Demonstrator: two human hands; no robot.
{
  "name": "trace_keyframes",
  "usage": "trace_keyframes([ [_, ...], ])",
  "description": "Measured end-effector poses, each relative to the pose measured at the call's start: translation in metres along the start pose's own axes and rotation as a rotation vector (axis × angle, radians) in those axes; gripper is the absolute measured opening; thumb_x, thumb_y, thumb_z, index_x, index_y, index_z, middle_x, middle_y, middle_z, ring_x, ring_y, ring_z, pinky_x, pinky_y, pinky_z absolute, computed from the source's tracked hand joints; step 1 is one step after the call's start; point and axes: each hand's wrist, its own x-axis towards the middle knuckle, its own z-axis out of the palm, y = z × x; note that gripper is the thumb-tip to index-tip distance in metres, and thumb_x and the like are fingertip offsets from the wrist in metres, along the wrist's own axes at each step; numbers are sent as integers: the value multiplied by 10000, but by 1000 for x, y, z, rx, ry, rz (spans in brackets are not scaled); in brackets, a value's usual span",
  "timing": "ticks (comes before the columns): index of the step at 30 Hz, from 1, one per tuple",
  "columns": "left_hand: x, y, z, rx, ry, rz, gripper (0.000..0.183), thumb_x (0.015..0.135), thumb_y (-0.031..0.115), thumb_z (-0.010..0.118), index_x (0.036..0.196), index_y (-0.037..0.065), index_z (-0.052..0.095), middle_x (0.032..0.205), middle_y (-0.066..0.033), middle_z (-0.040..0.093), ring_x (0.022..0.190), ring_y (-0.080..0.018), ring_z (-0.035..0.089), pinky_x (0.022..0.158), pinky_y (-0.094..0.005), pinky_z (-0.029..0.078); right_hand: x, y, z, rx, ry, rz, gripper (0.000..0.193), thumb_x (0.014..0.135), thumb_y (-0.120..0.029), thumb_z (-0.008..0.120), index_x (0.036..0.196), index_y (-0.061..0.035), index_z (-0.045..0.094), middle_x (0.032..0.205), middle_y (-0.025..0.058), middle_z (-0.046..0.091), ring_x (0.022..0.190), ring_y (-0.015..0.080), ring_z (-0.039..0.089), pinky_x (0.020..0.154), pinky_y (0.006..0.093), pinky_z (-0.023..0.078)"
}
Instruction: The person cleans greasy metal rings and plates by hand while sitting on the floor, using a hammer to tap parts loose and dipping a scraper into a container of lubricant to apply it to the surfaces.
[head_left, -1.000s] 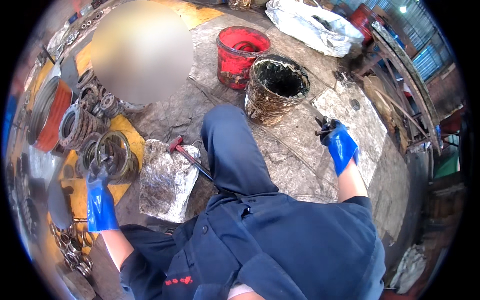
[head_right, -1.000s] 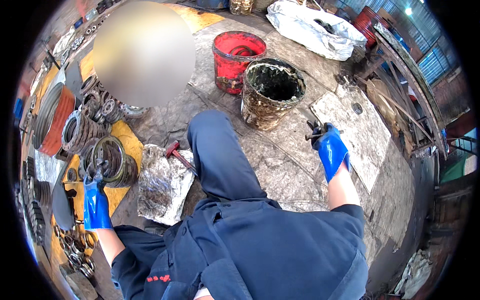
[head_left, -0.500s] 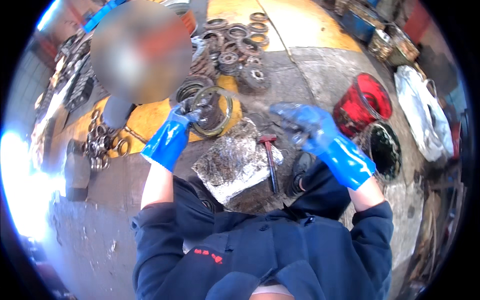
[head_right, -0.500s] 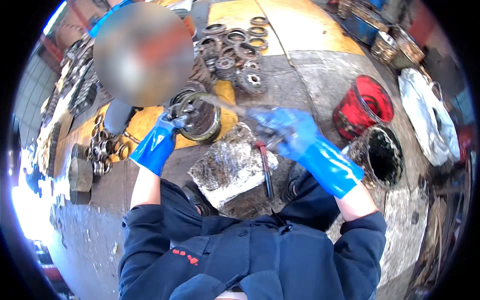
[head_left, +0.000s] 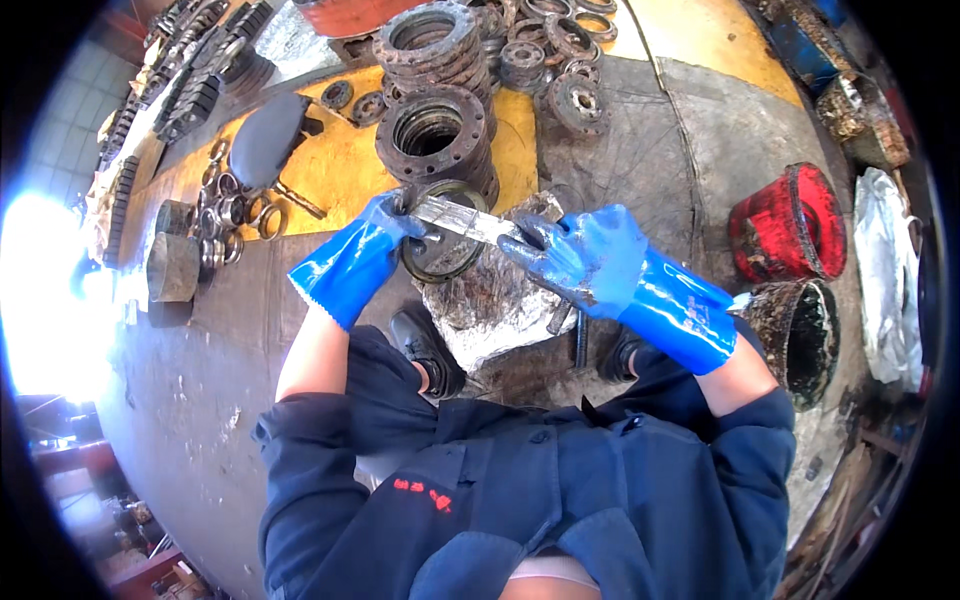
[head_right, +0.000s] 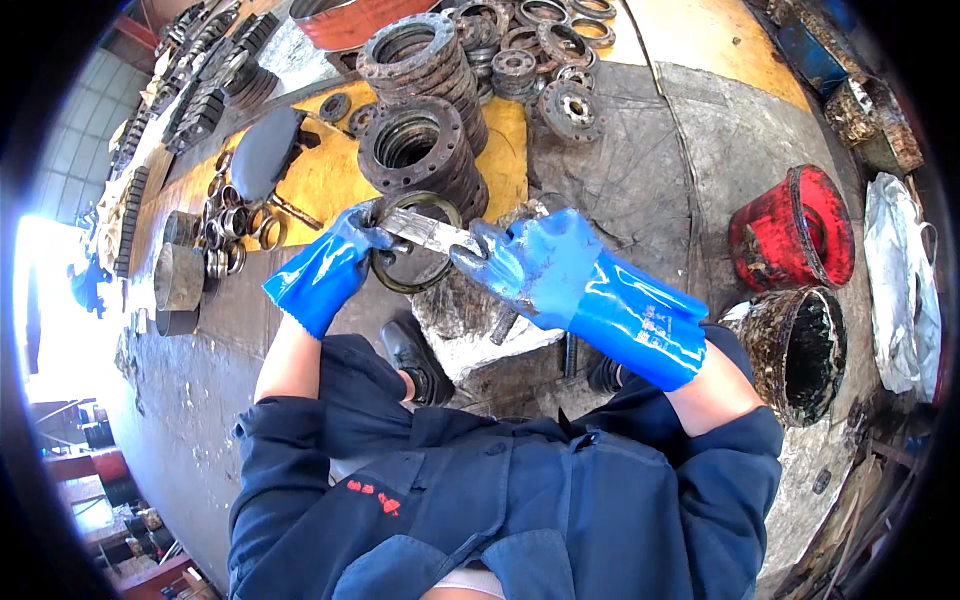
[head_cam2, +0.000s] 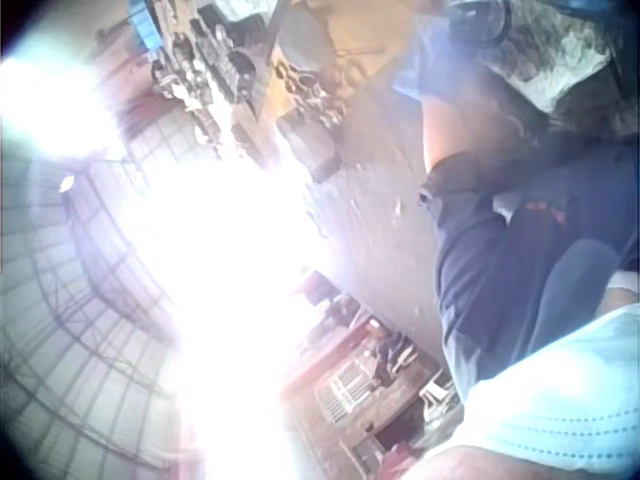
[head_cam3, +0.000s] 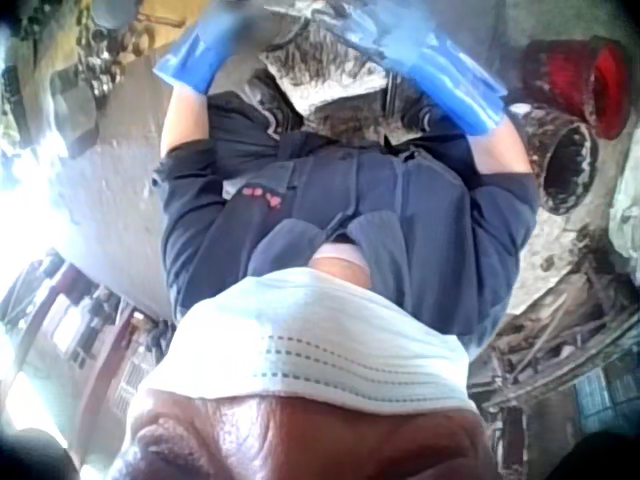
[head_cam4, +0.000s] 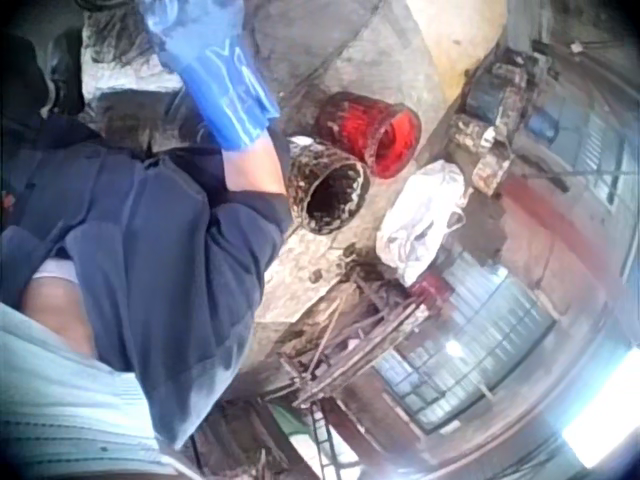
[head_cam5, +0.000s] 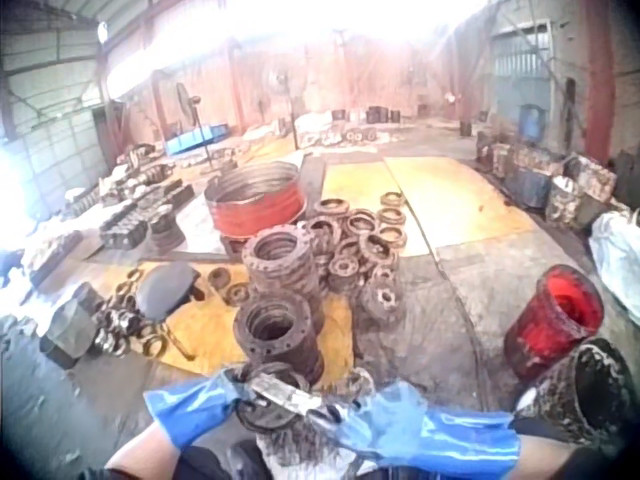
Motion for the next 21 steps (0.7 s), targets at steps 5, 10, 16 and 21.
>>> trace_keyframes([
  [5,-2,11,8,75,45,-73,368,781,-114,584,1138,-37,632,883,-115,698,712,-183,659,512,-280,494,2,6,14,-79,-115,-21,485,899,-297,630,1378,-248,566,1157,58,682,737,242,693,536,399,552],
  [10,-4,14,3,404,-85,-88,378,849,-26,566,1223,-36,622,989,-92,721,717,-137,654,554,-241,438,1,22,19,33,17,-58,624,801,-253,679,1405,-249,521,1128,58,661,835,269,695,584,426,570],
  [16,-15,26,26,59,76,-109,355,881,32,606,1232,-22,624,996,-81,729,678,-121,639,522,-221,415,-17,51,47,284,137,111,657,754,-220,741,1383,-282,559,1184,62,684,972,323,679,807,443,578],
  [21,-23,35,19,-20,91,-78,322,939,133,631,1238,16,617,917,-49,688,642,-83,604,477,-193,408,-19,64,45,524,155,258,369,889,-188,689,1256,-215,668,1161,69,709,1034,285,687,893,405,569],
])
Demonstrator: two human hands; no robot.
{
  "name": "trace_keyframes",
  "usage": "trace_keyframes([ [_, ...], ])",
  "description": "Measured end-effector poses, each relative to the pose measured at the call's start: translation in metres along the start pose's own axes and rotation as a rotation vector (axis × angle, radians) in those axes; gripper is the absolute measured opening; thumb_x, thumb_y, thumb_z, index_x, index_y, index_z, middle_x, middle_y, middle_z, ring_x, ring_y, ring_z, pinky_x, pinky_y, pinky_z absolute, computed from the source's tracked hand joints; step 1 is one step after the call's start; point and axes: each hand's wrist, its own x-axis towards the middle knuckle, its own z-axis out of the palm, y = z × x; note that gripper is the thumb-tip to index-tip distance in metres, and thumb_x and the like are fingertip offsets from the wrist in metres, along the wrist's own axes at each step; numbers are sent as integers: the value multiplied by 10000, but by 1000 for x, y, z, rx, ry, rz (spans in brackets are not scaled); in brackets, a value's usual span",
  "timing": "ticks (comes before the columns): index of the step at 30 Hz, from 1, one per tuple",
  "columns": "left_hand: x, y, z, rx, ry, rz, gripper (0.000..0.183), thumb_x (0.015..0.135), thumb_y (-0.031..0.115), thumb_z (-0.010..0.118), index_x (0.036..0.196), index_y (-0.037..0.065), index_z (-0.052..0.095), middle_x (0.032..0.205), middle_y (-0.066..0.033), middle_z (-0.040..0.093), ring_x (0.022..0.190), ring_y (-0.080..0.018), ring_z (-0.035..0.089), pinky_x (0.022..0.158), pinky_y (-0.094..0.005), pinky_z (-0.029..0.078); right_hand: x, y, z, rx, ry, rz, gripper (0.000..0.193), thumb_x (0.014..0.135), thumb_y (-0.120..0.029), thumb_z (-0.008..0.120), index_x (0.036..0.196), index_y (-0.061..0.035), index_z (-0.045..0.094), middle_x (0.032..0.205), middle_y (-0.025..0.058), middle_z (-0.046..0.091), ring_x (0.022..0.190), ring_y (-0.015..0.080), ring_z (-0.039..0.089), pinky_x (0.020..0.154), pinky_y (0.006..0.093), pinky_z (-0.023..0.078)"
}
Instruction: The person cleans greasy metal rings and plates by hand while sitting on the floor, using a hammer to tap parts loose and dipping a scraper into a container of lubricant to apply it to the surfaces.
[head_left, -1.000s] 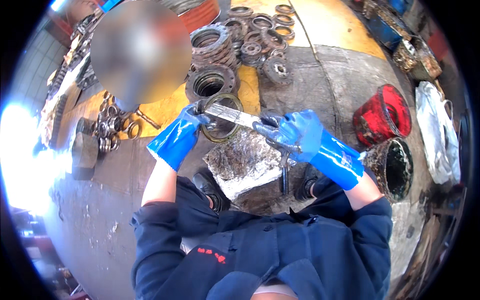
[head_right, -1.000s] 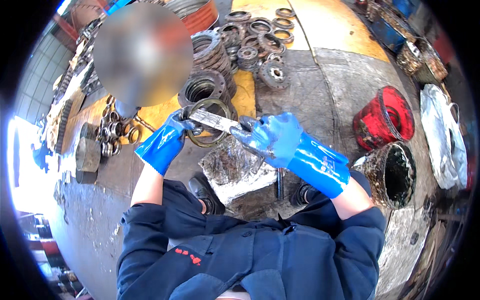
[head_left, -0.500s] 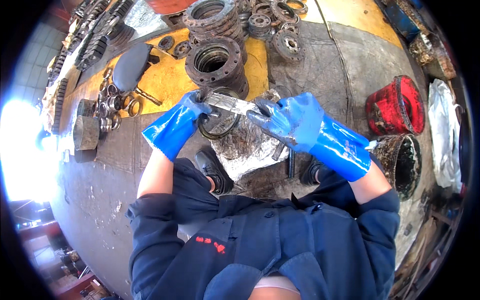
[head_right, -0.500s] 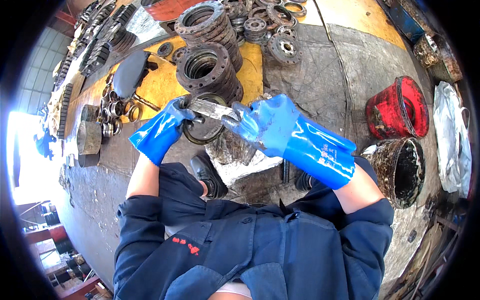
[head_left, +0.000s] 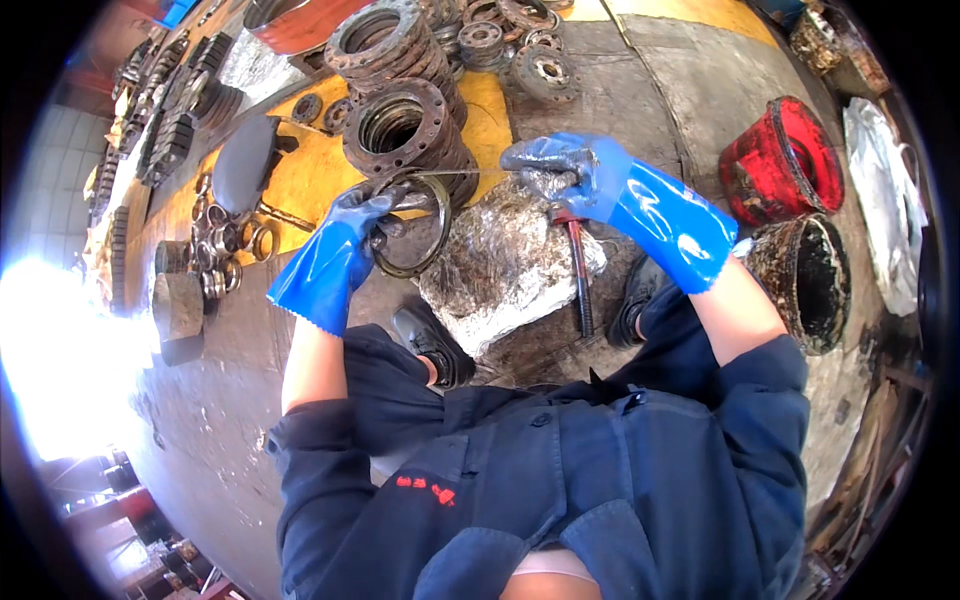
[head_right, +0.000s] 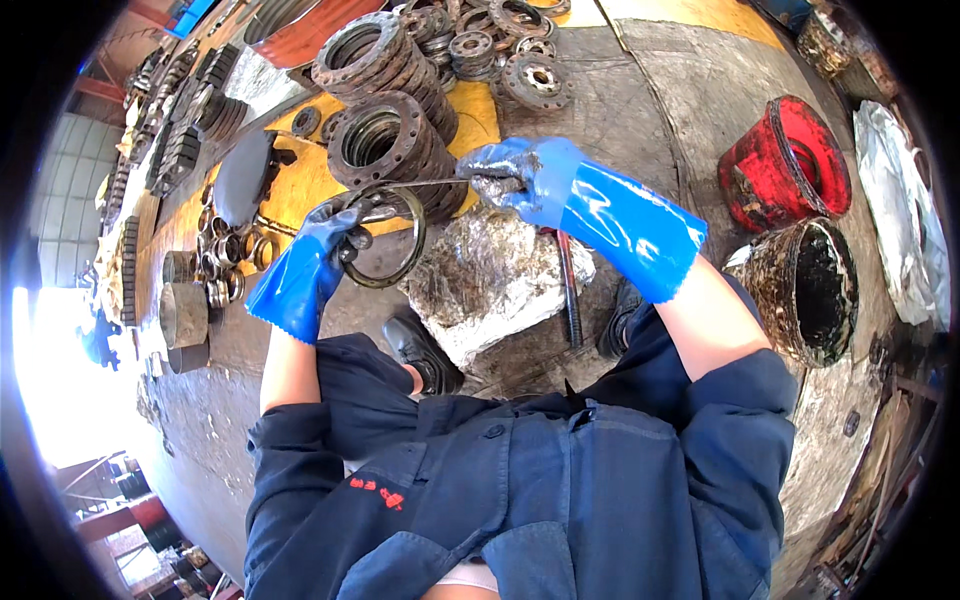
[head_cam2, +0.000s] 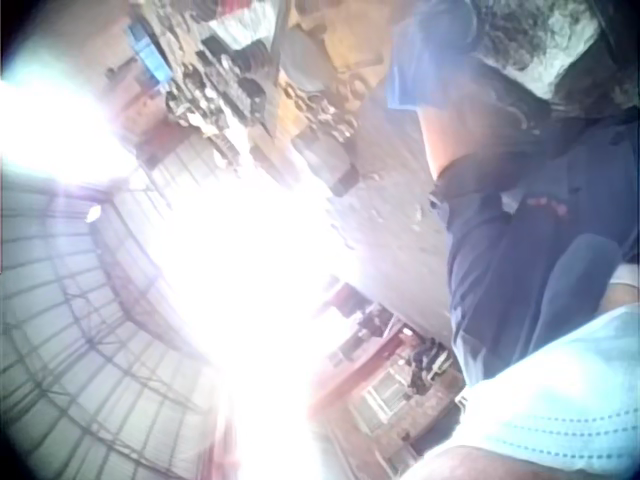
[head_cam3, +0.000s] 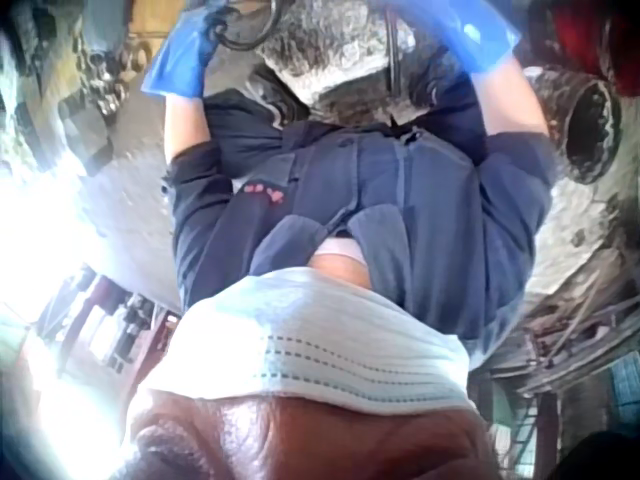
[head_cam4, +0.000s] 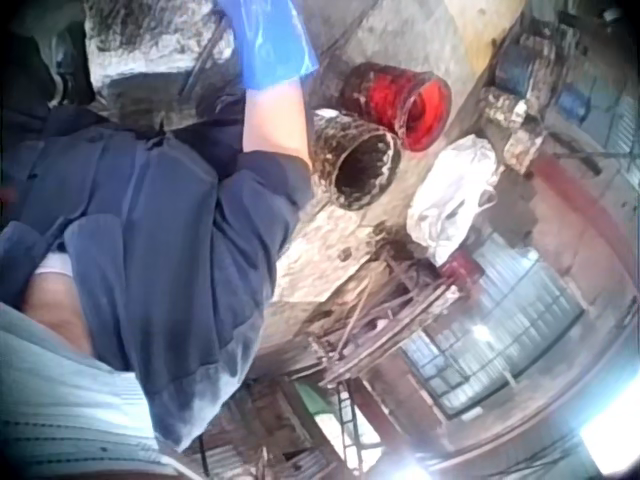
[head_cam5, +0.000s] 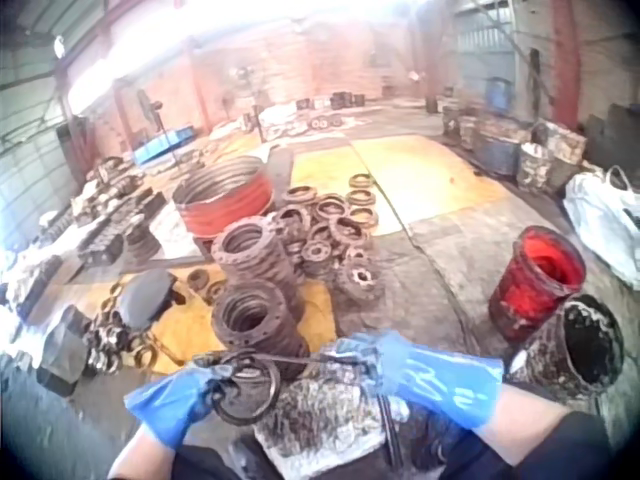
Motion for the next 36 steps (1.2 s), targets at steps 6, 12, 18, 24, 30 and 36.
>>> trace_keyframes([
  [6,0,7,2,-129,44,68,294,973,171,624,1236,41,607,796,-7,603,596,-73,531,448,-195,382,-2,1,1,387,25,277,306,943,-161,676,1246,-129,691,1210,80,706,1063,180,675,952,308,534],
  [12,2,11,4,-223,60,133,281,980,176,630,1239,72,603,713,-3,562,549,-73,505,433,-217,369,-5,-11,-4,533,39,557,327,969,-291,673,1229,-93,700,1107,46,735,980,110,656,890,262,526],
  [18,-5,9,6,-172,23,322,276,978,59,590,1246,11,636,801,17,547,672,-52,503,552,-181,372,-6,-3,-5,502,6,677,384,962,-421,673,1149,-89,725,920,29,720,782,107,588,720,269,501],
  [24,-2,14,10,-233,28,331,290,993,118,587,1268,31,601,883,-27,621,571,-66,473,483,-207,343,-4,-42,-26,366,-36,879,324,972,-368,622,1072,-74,717,845,53,680,701,147,581,631,281,485],
  [30,5,23,16,-326,50,321,311,1007,178,584,1291,50,566,965,-70,696,470,-79,442,415,-234,314,-15,-21,6,779,73,1055,277,952,-293,611,1105,-74,682,882,70,658,684,167,582,583,302,479],
  [36,36,1,-29,355,143,701,338,1011,192,576,1308,30,561,996,-81,705,453,-72,388,419,-246,287,-15,-19,32,1365,143,1201,257,932,-219,600,1139,-73,646,919,86,637,667,186,583,535,323,474],
])
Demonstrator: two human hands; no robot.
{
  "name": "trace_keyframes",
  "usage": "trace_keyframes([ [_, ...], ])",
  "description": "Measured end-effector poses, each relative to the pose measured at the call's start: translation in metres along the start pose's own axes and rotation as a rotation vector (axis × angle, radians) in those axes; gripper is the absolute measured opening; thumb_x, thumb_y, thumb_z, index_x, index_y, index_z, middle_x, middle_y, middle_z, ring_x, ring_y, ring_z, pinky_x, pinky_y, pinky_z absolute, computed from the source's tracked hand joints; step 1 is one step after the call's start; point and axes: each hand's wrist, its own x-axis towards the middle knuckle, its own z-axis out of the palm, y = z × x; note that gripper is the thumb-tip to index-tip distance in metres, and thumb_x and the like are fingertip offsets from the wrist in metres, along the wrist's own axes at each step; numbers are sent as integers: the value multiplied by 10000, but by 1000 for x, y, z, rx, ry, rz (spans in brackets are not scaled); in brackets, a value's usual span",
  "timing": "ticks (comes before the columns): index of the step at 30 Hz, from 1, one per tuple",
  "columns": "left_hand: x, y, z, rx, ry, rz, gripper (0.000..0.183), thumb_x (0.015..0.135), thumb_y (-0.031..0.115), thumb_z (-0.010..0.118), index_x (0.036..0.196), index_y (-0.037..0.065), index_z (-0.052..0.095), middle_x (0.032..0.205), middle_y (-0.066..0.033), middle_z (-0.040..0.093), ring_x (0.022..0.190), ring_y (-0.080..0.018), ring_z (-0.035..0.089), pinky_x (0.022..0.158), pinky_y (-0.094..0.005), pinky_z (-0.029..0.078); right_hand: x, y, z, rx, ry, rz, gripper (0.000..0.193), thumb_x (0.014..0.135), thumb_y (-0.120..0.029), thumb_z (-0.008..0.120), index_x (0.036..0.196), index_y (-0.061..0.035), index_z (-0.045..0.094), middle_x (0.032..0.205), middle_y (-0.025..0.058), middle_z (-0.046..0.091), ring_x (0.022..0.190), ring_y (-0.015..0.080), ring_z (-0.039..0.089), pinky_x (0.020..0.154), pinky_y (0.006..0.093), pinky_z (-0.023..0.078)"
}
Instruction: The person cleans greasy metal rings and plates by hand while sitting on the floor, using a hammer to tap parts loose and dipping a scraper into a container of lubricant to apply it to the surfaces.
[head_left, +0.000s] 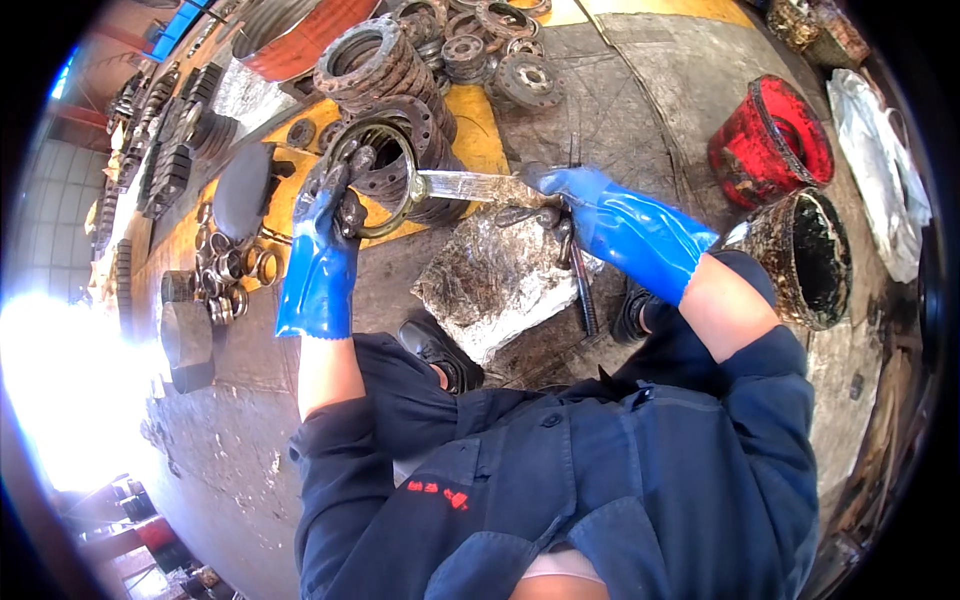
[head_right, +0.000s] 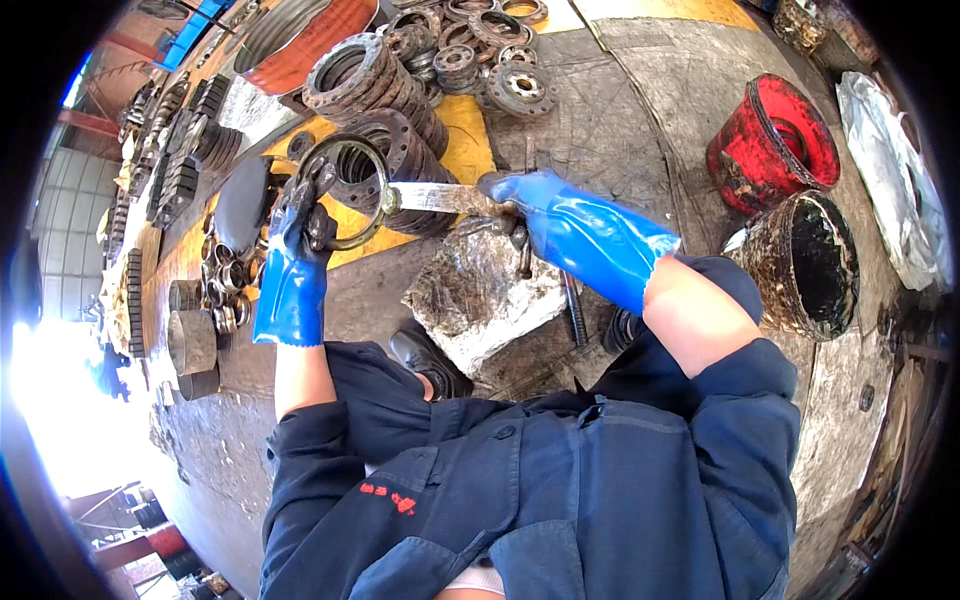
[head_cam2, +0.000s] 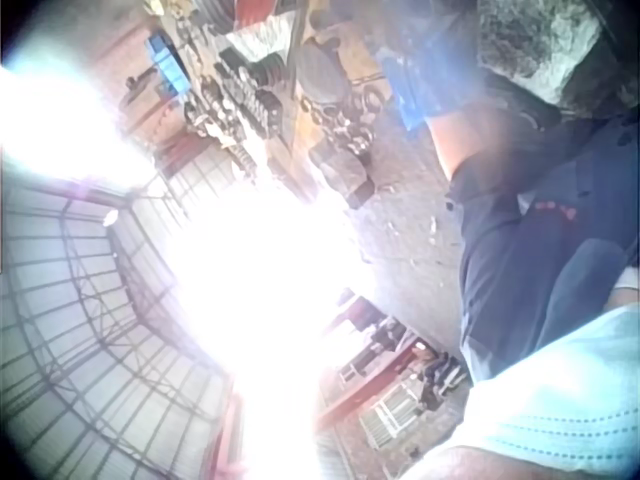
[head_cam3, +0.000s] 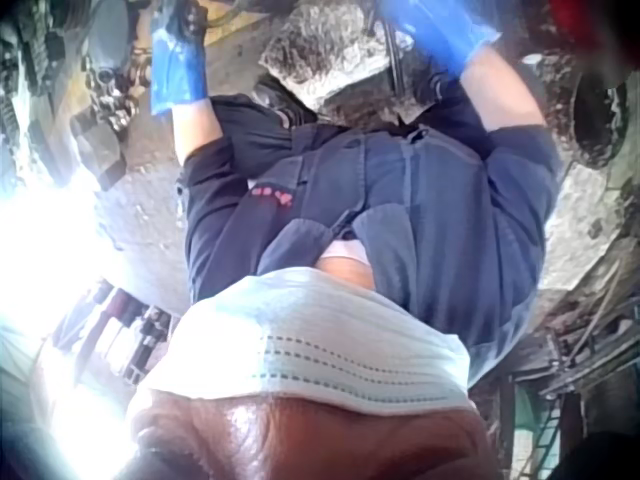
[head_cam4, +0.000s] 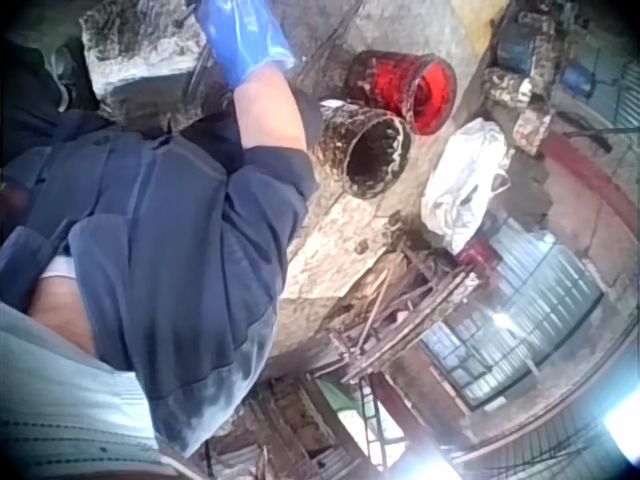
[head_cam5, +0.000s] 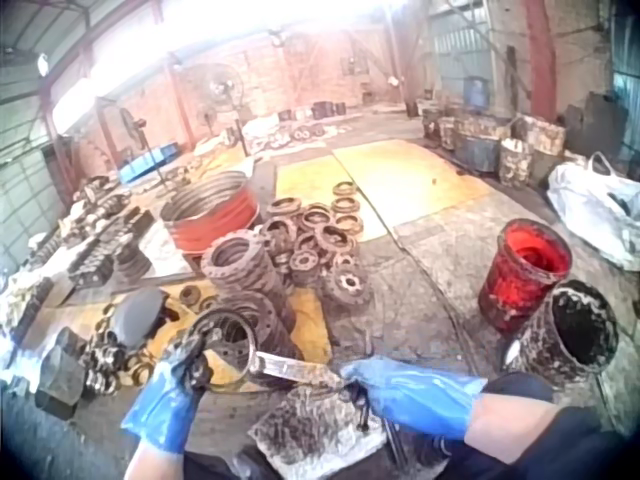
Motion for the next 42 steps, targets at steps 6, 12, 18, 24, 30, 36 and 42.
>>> trace_keyframes([
  [6,-6,53,21,-766,17,-203,403,969,139,626,1341,-6,571,1063,-83,693,816,-97,571,652,-227,447,-6,5,6,237,-166,161,263,920,-327,654,999,-76,663,719,91,628,527,215,580,436,383,484],
  [12,2,38,12,-884,-130,-44,454,995,178,595,1393,-26,514,1301,-176,640,1136,-265,661,906,-349,568,-8,34,23,510,-305,172,269,904,-325,652,837,-72,589,661,99,596,471,230,557,415,390,431],
  [18,15,18,22,-1144,-89,27,508,1003,269,599,1428,21,473,1399,-203,554,1253,-350,576,995,-490,531,-43,50,50,688,-338,-59,223,962,-253,573,820,-81,579,640,69,565,508,149,525,445,291,428],
  [24,29,-2,32,-1422,65,-78,398,981,341,600,1349,191,583,1475,-152,513,1298,-406,529,1004,-643,483,-65,52,57,994,-567,314,280,962,-311,584,749,-130,571,647,8,566,503,120,534,431,318,444],
  [30,30,5,35,-1452,47,-247,348,1054,350,437,1356,242,570,1459,-61,547,1303,-292,544,947,-574,533,-151,18,13,1127,-540,-96,119,912,-216,684,915,-137,595,621,-69,554,492,50,532,449,217,469],
  [36,36,3,45,-1465,-161,-195,404,1064,354,425,1408,175,536,1495,-102,505,1339,-286,504,1058,-565,460,-282,20,-116,800,96,-711,525,950,-322,642,1362,-16,530,705,13,633,525,82,535,453,237,425],
  [42,26,6,51,-1346,-305,-222,470,1046,312,458,1475,122,478,1524,-163,458,1405,-352,436,1167,-547,364,-331,119,-266,-370,1318,-487,342,1002,-285,593,1293,-105,612,959,139,740,696,191,690,528,336,518],
])
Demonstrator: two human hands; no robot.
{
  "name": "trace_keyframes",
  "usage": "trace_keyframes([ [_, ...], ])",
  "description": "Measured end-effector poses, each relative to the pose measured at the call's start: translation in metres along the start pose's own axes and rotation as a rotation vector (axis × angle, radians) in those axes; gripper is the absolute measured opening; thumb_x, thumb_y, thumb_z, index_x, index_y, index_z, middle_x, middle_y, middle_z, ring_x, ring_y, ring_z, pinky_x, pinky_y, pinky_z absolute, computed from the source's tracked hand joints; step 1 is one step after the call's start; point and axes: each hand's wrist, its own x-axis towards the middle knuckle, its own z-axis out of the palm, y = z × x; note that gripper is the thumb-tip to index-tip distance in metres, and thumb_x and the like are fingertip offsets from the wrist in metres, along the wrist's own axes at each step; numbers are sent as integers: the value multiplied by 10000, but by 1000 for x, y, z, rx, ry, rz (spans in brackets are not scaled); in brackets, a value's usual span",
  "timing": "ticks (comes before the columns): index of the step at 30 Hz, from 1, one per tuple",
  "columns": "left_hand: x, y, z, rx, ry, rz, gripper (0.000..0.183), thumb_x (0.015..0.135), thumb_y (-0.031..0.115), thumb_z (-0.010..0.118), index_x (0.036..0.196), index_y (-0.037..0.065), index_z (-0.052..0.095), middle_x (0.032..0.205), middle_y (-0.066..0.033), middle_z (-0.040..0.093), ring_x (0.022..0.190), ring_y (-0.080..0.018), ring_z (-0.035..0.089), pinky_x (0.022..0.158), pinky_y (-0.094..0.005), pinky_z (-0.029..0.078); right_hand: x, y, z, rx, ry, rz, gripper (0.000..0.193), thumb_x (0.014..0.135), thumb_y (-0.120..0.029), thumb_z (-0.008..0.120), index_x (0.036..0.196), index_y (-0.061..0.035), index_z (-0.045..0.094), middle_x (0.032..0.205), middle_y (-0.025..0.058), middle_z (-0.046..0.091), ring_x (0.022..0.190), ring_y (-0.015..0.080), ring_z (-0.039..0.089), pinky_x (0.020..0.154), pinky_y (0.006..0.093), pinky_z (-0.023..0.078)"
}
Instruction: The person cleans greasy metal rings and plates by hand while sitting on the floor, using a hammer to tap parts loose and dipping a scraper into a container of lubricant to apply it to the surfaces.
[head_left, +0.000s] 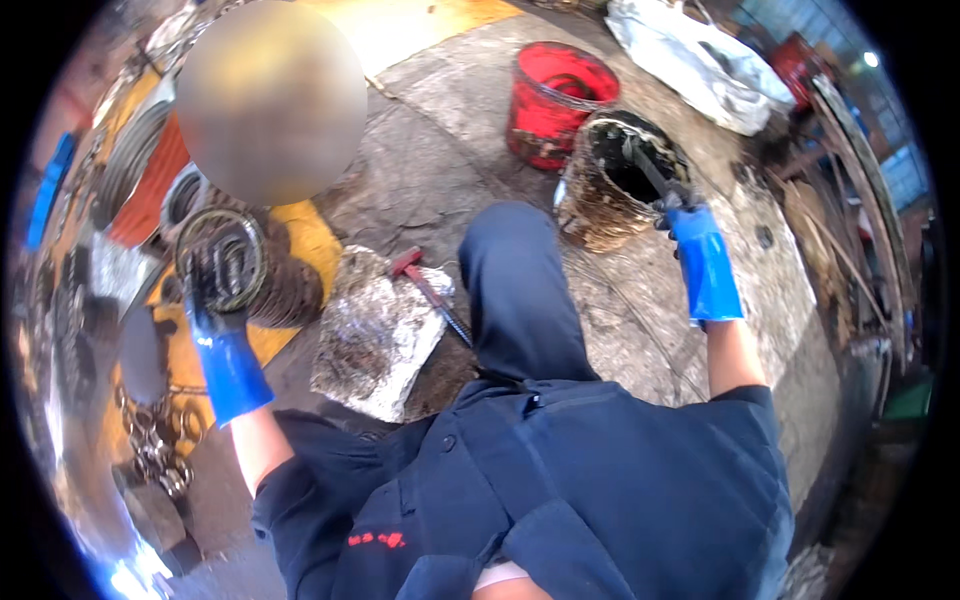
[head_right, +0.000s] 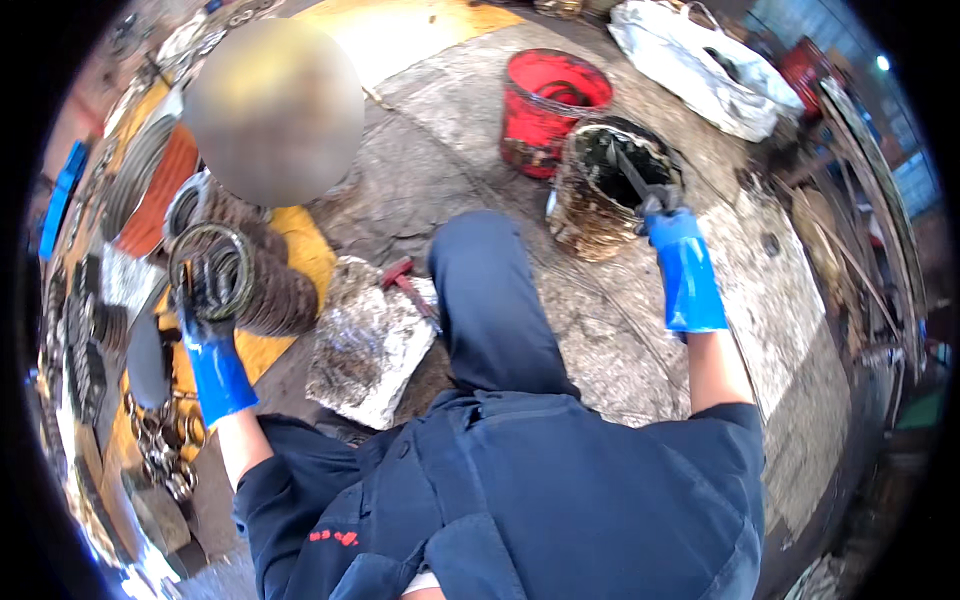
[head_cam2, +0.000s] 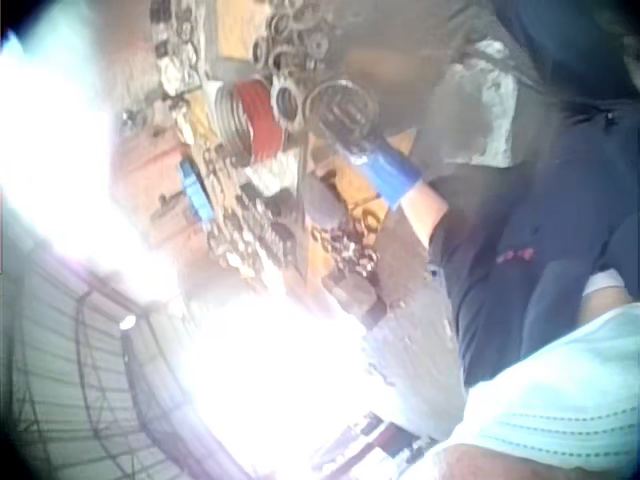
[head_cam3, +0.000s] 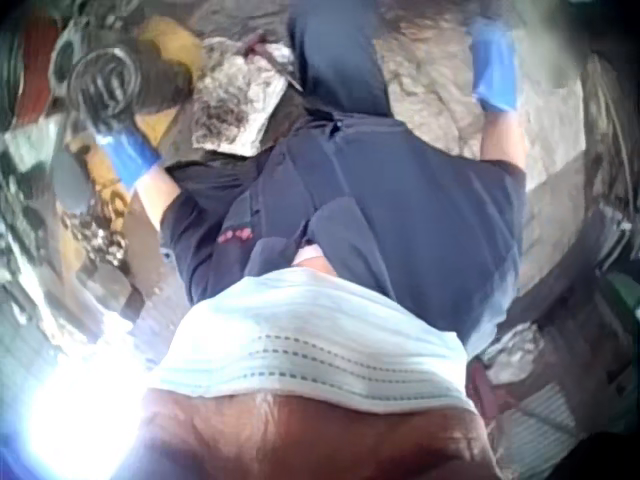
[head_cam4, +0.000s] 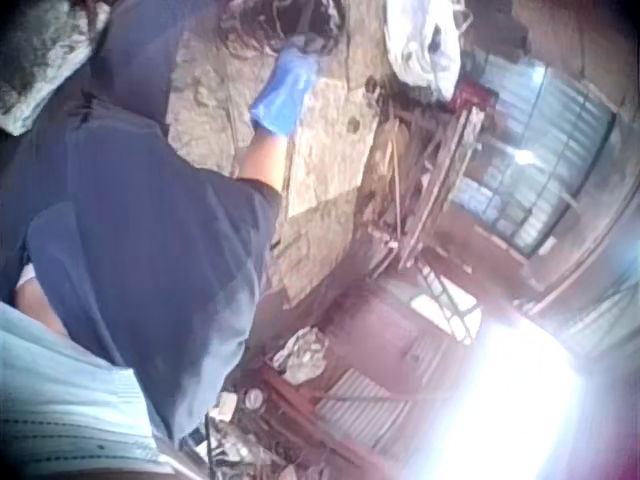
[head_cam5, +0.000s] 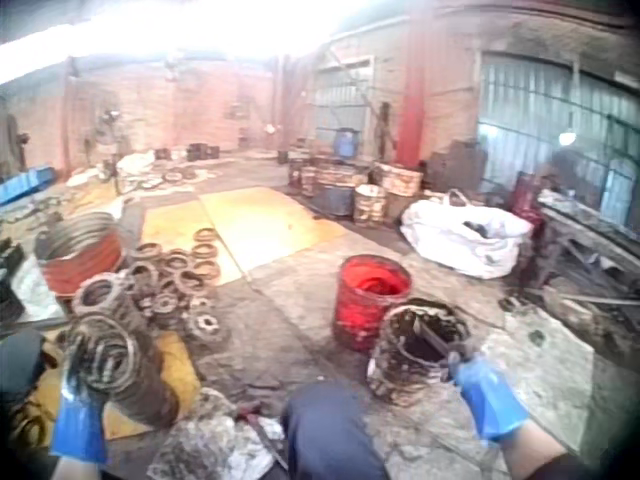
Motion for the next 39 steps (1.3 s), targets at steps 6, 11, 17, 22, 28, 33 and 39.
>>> trace_keyframes([
  [6,3,-14,-19,67,-246,-27,496,1041,225,496,1514,104,408,1571,-176,378,1438,-357,383,1190,-537,346,-11,54,-14,-1284,-144,58,464,999,-203,438,1459,-252,464,1316,151,636,1144,374,648,941,472,526],
  [11,11,-16,-10,158,242,-47,477,1026,218,531,1481,99,449,1523,-167,452,1412,-356,424,1159,-550,389,-30,30,-21,-1423,-285,-5,453,1012,-196,413,1459,-255,458,1284,123,655,1145,336,656,928,460,530],
  [17,7,1,-37,106,-8,-69,510,1027,226,531,1496,62,418,1530,-177,439,1375,-328,478,1126,-514,441,-32,-42,-38,-1481,-378,-15,389,965,-181,487,1329,-265,598,1134,118,718,1056,313,698,847,460,559],
  [22,11,-22,-16,168,86,-5,511,1016,218,499,1463,-17,423,1485,-195,484,1354,-350,494,1118,-524,436,-18,-76,-16,-422,-223,-256,318,999,-242,568,1295,-154,643,998,77,724,756,183,653,676,332,533],
  [28,0,-13,10,117,37,85,477,981,21,557,1436,-35,427,1397,-258,543,1274,-400,560,1064,-539,498,-66,-191,126,740,-803,-117,477,899,-137,682,1332,36,583,1159,123,711,879,181,666,779,306,533],
  [33,-10,-8,9,240,25,152,569,923,36,637,1445,-13,418,1403,-249,539,1284,-380,556,1086,-521,482,-101,-242,268,436,-1169,262,337,952,-298,699,1212,-83,692,1020,57,741,787,95,664,565,266,471],
  [39,-6,-24,19,321,-11,146,576,868,-8,678,1404,-40,468,1362,-238,573,1255,-351,583,1101,-482,475,-38,-192,390,879,-1389,493,261,997,-158,552,1180,0,649,980,144,720,626,151,631,558,278,568],
])
